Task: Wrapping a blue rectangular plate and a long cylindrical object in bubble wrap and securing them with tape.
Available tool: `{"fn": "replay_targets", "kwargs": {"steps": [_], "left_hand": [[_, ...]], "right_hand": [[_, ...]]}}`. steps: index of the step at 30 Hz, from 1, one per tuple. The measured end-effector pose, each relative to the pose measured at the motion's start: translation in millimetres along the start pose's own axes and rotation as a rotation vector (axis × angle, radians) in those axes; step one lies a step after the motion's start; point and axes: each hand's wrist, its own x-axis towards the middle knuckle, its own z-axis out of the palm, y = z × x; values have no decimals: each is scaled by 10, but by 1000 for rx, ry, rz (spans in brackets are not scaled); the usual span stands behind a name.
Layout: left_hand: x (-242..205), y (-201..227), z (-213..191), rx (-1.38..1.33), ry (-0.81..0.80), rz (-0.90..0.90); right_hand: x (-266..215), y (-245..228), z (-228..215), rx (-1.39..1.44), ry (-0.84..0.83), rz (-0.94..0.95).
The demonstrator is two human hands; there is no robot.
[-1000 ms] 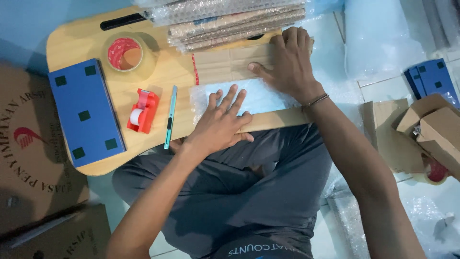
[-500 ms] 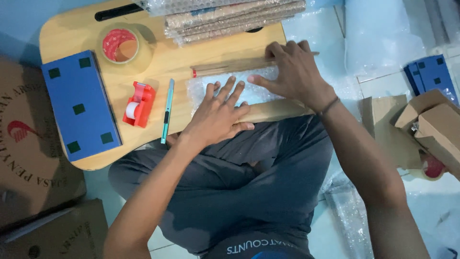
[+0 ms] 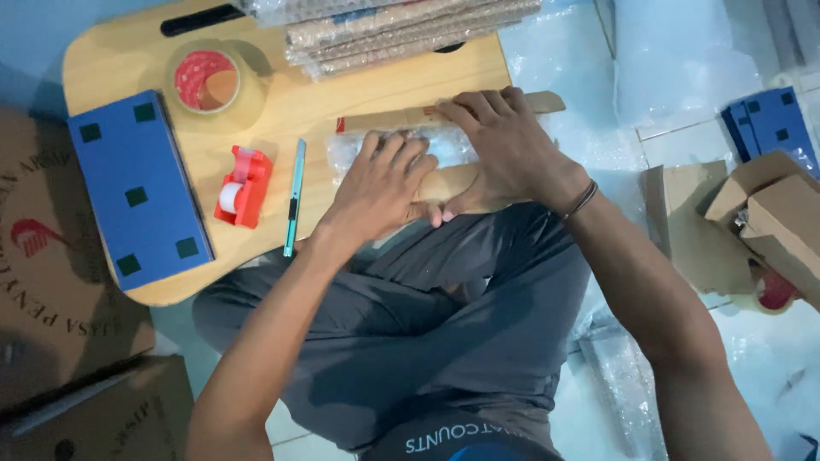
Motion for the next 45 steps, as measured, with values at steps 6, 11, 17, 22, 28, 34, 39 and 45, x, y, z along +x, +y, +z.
{"fn": "replay_targets", "kwargs": {"steps": [6,11,17,22,28,34,39,45], "left_hand": [[9,19,17,-49,138,-15],[101,30,-163,-6,-28,-143],[251,-64,-273,-92,-373,-331],[186,-111,-157,-30,-330,-300],[148,-116,-112,-43,-352,-309],[137,-94,-140,-107,-412,-339],[103,-53,-118,-15,-127,-260],[101,-30,-106,8,-100,-267]], "right_hand": [[50,121,200,110,49,-16],[-16,96,248,123,133,-17],[-89,98,396,141,241,-41],[-81,118,544,123,373,-81],[-66,126,580,115,441,-109],[-71,114,605,87,487,-98],[-103,103,548,79,501,-129],[-91,55,552,86,556,-160]]}}
